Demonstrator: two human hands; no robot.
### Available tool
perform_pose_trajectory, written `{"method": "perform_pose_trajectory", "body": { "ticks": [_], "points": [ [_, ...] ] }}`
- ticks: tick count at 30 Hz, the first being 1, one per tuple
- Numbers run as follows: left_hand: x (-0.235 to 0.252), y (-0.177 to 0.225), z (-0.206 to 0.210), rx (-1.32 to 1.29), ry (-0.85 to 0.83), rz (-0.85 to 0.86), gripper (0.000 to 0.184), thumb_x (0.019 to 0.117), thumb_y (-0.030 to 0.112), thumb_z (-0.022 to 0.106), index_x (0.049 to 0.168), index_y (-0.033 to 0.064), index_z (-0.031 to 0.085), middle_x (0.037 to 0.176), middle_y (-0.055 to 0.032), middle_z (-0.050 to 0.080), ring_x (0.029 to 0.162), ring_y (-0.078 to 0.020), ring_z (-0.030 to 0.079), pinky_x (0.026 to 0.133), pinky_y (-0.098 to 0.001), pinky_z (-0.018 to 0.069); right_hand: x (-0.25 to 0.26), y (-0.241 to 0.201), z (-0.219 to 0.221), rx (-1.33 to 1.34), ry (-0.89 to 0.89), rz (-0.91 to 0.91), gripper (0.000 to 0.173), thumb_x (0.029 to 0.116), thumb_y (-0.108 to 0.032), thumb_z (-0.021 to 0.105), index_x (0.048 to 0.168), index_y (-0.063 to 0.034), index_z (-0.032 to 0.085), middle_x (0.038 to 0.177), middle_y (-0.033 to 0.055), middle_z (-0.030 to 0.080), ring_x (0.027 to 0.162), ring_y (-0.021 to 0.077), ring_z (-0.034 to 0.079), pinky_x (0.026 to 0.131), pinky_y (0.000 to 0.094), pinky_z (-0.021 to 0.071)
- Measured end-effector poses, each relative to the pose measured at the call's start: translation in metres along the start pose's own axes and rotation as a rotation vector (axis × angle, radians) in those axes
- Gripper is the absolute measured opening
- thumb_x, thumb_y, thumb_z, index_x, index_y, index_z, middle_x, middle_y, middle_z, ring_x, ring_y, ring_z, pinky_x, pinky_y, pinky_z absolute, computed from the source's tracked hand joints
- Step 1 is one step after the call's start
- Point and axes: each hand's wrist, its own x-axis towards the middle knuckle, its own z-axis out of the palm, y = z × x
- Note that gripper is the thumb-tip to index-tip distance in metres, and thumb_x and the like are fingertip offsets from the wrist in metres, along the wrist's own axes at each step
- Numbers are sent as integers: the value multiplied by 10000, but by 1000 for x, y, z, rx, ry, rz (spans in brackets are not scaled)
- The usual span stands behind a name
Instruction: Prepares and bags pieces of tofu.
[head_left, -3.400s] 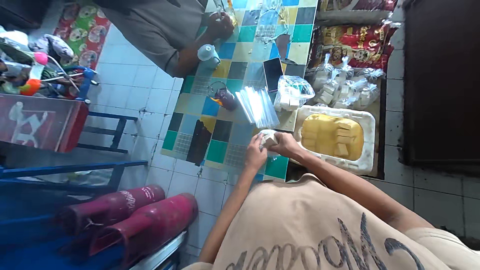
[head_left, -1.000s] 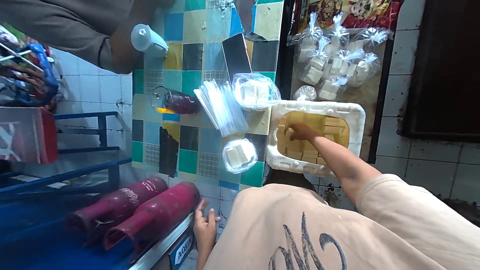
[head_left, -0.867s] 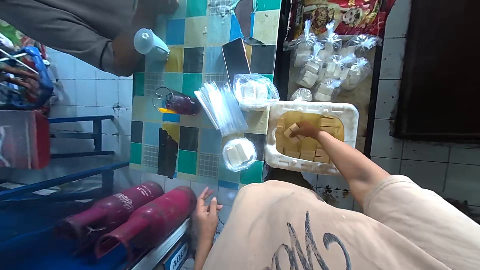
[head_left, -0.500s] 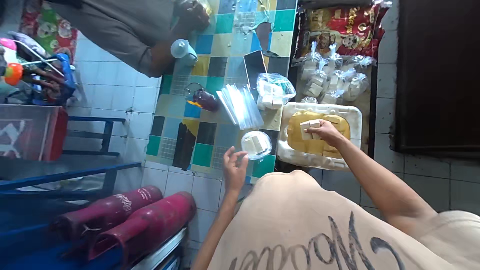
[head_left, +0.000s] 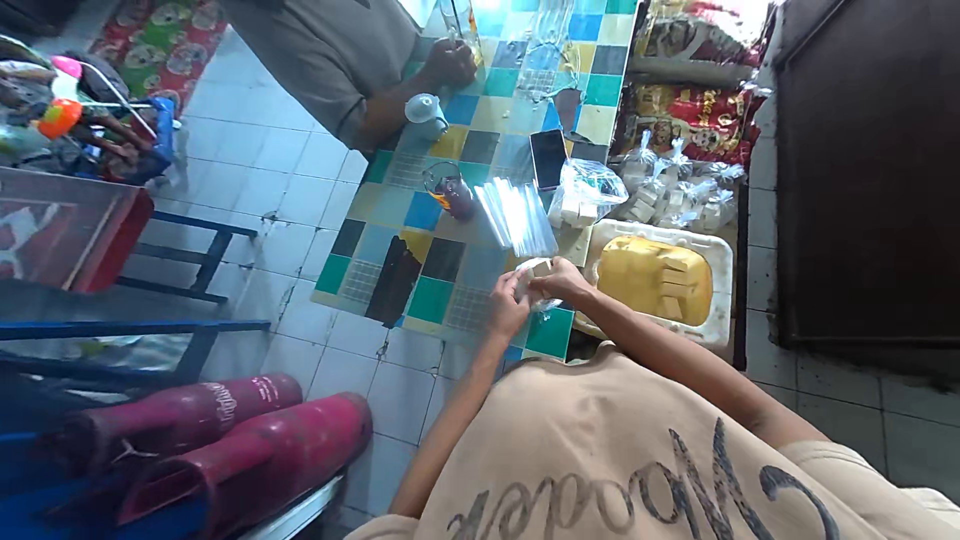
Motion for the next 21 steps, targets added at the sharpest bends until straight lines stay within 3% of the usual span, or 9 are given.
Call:
{"method": "perform_pose_trajectory", "body": {
  "ticks": [2,4,8,13,16,18,19,21],
  "points": [
    [-2,-3,-2,-45,-6,4,506,970,-19,606,1465,42,522,1520,-196,461,1113,-325,639,918,-456,536,-3,-1,7,-19,14,-19,641,912,-246,798,1367,78,482,1223,285,637,1141,389,642,997,566,501],
    [-4,-5,-4,-105,8,14,550,952,-58,597,1485,24,490,1518,-211,463,1119,-336,641,920,-468,538,-17,-1,11,0,28,-44,546,983,-278,711,1354,67,507,1205,290,640,1106,397,644,959,576,503],
    [-4,-10,-2,-198,19,-19,617,959,-21,627,1531,29,401,1500,-209,488,944,-290,684,839,-445,564,-25,7,11,13,63,-63,365,1063,-247,554,1304,25,584,1183,267,652,1068,390,647,915,584,503],
    [-4,-9,1,-265,23,-78,537,977,13,623,1482,16,439,1436,-213,525,920,-262,676,832,-412,563,-27,20,8,2,196,-74,546,1000,-279,691,1411,14,483,1203,257,671,1060,395,667,894,581,525],
    [-4,-11,0,-313,20,-125,512,979,33,636,1457,5,455,1376,-226,561,1021,-297,667,883,-439,553,-26,25,5,-104,260,-176,382,995,-238,706,1232,49,623,1141,261,677,1062,411,654,902,592,513],
    [-3,-9,0,-339,14,-167,509,979,42,641,1449,-9,453,1347,-238,575,1054,-313,649,900,-447,535,-24,27,3,-209,312,-233,342,953,-240,762,1141,39,706,1209,301,631,1150,464,597,955,617,483],
    [-2,-9,1,-355,13,-193,510,977,53,648,1445,-17,456,1325,-242,583,1060,-320,641,907,-454,526,-23,29,2,-233,345,-223,390,918,-267,801,1150,32,709,1265,322,588,1184,483,569,967,624,477],
    [3,-10,3,-381,5,-237,506,976,71,659,1430,-33,461,1280,-242,590,1044,-313,636,902,-446,533,-16,34,-3,-175,365,-153,627,852,-318,862,1295,43,604,1388,343,493,1252,500,530,1005,630,473]
  ]
}}
